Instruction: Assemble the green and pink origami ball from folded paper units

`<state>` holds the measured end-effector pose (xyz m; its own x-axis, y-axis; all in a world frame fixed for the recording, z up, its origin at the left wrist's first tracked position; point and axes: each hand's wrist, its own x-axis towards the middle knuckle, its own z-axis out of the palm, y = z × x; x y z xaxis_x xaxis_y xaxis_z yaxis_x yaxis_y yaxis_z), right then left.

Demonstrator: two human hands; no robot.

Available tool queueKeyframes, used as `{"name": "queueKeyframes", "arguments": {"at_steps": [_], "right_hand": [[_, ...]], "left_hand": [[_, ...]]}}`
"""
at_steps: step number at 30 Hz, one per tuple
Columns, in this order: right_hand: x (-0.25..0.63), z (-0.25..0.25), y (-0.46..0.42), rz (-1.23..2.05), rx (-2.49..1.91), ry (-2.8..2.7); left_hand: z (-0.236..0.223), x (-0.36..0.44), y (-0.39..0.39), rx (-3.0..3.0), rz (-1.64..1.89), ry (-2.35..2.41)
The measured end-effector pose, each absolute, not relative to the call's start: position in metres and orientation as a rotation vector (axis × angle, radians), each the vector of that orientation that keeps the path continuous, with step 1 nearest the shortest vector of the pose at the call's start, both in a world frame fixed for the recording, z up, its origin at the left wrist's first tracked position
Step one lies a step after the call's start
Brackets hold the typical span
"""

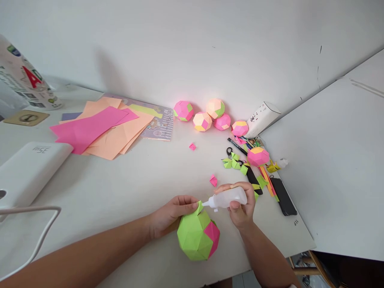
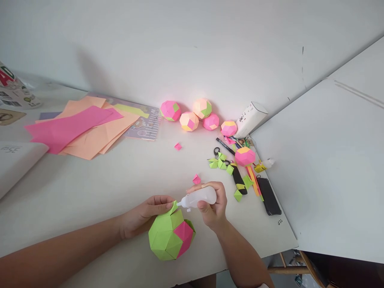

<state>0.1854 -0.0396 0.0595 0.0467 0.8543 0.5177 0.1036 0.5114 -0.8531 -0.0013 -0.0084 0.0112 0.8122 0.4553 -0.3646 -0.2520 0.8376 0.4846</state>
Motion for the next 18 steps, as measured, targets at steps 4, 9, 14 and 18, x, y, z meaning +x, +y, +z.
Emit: {"name": "queueKeyframes", "arguments": {"at_steps": [4,9,14,18], "right_hand": [[0.186,0.06,-0.041,0.703,-0.937,-1.417],[0.189,0.058,-0.041,0.809,-0.992,-1.338],[0.19,0.055,-0.037,0.933,-1.031,-1.241],[0.19,0.056,-0.03,1.056,-1.032,-1.108]], "left_hand": [[0.012,-0.001,-0.008,0.429,0.391,0.5],[0.014,-0.001,-0.008,0.43,0.397,0.518],[0.014,0.0,-0.008,0.437,0.406,0.507],[0.014,0.0,-0.008,0.443,0.407,0.49]]}}
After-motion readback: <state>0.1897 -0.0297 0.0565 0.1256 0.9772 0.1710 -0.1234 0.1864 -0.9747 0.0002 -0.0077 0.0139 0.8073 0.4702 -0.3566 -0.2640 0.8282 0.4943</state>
